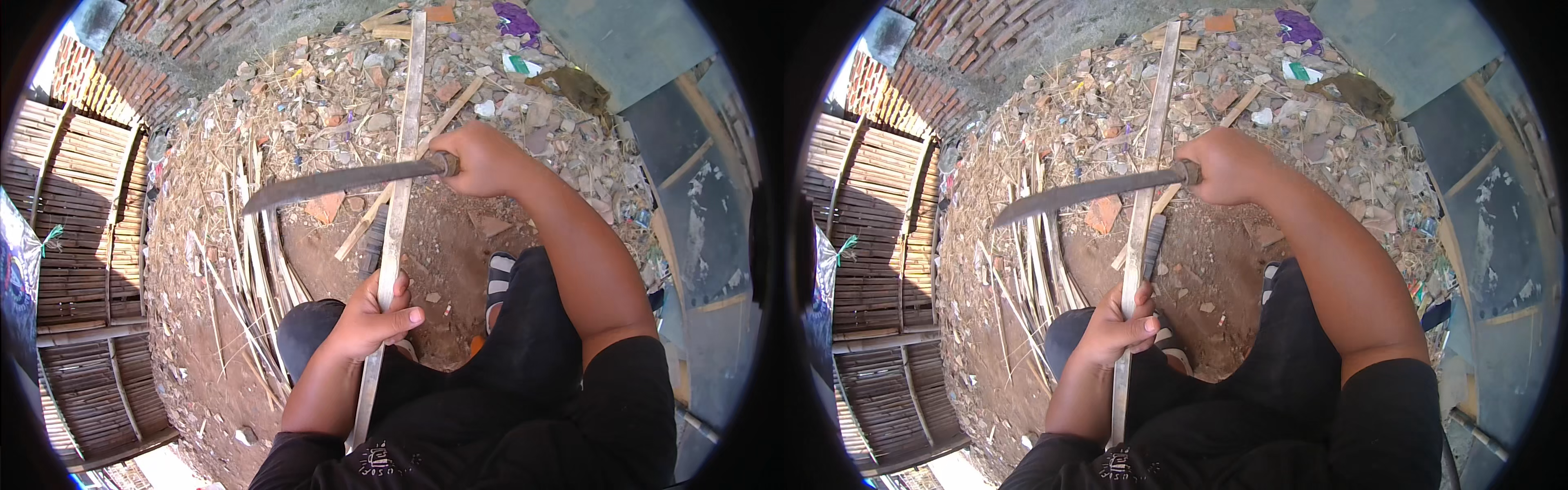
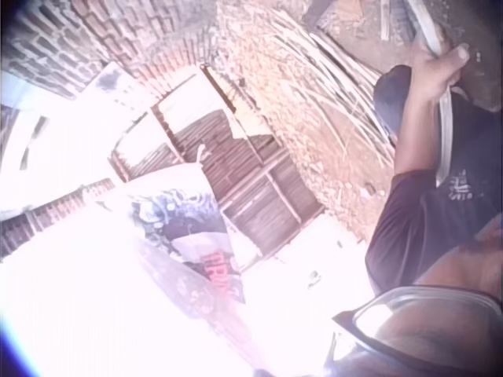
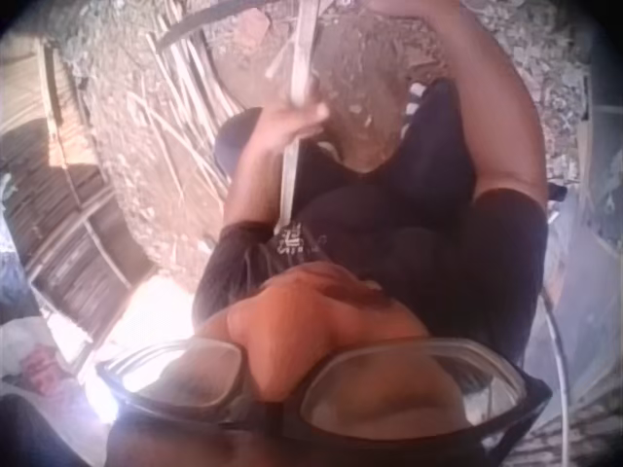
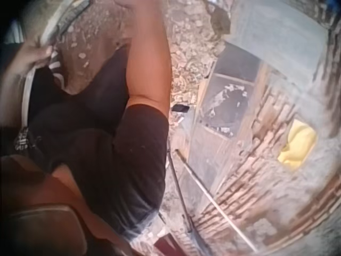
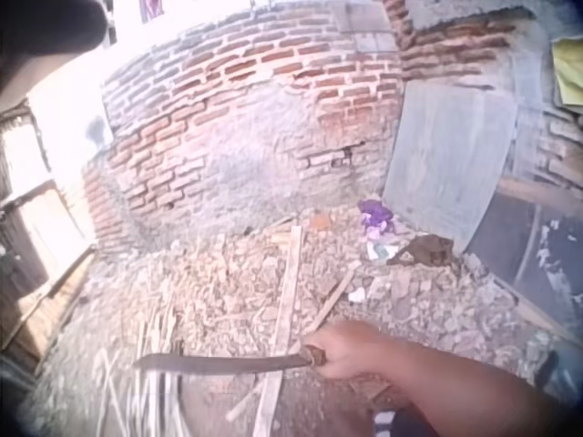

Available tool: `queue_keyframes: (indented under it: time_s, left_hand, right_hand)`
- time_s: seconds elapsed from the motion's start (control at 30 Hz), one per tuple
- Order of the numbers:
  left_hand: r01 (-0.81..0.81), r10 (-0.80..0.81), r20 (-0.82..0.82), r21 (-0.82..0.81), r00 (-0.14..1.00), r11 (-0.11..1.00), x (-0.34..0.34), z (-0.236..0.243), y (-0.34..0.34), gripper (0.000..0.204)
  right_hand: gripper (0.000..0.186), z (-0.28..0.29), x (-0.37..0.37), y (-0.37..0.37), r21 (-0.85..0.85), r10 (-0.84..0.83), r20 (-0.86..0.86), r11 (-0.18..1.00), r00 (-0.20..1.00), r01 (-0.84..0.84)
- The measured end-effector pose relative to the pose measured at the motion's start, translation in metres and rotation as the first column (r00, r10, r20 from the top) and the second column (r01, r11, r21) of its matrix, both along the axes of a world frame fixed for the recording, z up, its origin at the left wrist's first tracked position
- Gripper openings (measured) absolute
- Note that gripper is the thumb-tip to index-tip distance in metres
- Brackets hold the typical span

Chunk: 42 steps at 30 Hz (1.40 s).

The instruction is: The person thins a piece of bamboo by running the blade of a machete along its length while holding it between their hands.

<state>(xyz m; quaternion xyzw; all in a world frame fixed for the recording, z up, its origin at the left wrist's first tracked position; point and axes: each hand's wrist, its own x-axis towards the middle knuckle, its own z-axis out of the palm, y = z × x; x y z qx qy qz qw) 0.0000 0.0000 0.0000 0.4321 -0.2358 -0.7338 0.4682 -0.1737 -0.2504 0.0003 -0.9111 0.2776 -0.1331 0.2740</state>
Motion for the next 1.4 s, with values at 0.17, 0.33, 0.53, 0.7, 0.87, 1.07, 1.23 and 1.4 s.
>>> queue_keyframes:
  time_s: [0.17, 0.33, 0.53, 0.7, 0.87, 1.07, 1.23, 1.4]
  left_hand:
    - [-0.022, 0.022, -0.059, 0.005, 0.998, 1.000, 0.011, 0.002, -0.001, 0.040]
    - [0.043, -0.043, -0.027, -0.001, 0.999, 0.999, 0.000, -0.002, 0.003, 0.039]
    - [0.050, -0.049, -0.031, 0.010, 0.998, 0.999, -0.002, -0.002, 0.001, 0.039]
    - [0.063, -0.063, -0.037, 0.020, 0.997, 0.998, 0.000, -0.002, 0.002, 0.039]
    - [0.059, -0.060, -0.061, -0.008, 0.996, 0.998, 0.001, -0.004, 0.000, 0.040]
    - [0.037, -0.035, 0.076, -0.028, 0.996, 0.999, -0.001, -0.005, 0.006, 0.035]
    - [0.031, -0.025, 0.146, -0.036, 0.989, 0.999, -0.001, -0.003, 0.010, 0.030]
    - [0.010, 0.002, 0.292, -0.041, 0.956, 0.999, -0.003, -0.001, 0.013, 0.029]
  right_hand:
    - [0.023, 0.002, 0.003, -0.002, 0.070, -0.073, 0.182, 0.996, 0.980, 0.061]
    - [0.023, -0.006, -0.009, -0.018, 0.110, -0.182, 0.081, 0.979, 0.980, 0.172]
    - [0.029, -0.004, -0.014, -0.014, 0.114, -0.173, 0.118, 0.981, 0.978, 0.160]
    - [0.031, 0.000, -0.020, -0.026, 0.137, -0.253, 0.039, 0.960, 0.967, 0.246]
    - [0.032, 0.005, -0.017, -0.016, 0.159, -0.233, 0.044, 0.962, 0.972, 0.223]
    - [0.028, 0.013, -0.028, -0.009, -0.001, -0.156, 0.001, 0.988, 0.988, 0.156]
    - [0.031, 0.026, -0.028, 0.005, -0.018, -0.128, -0.088, 0.992, 0.988, 0.127]
    - [0.034, 0.042, -0.034, 0.014, -0.032, -0.067, -0.226, 0.998, 0.972, 0.061]
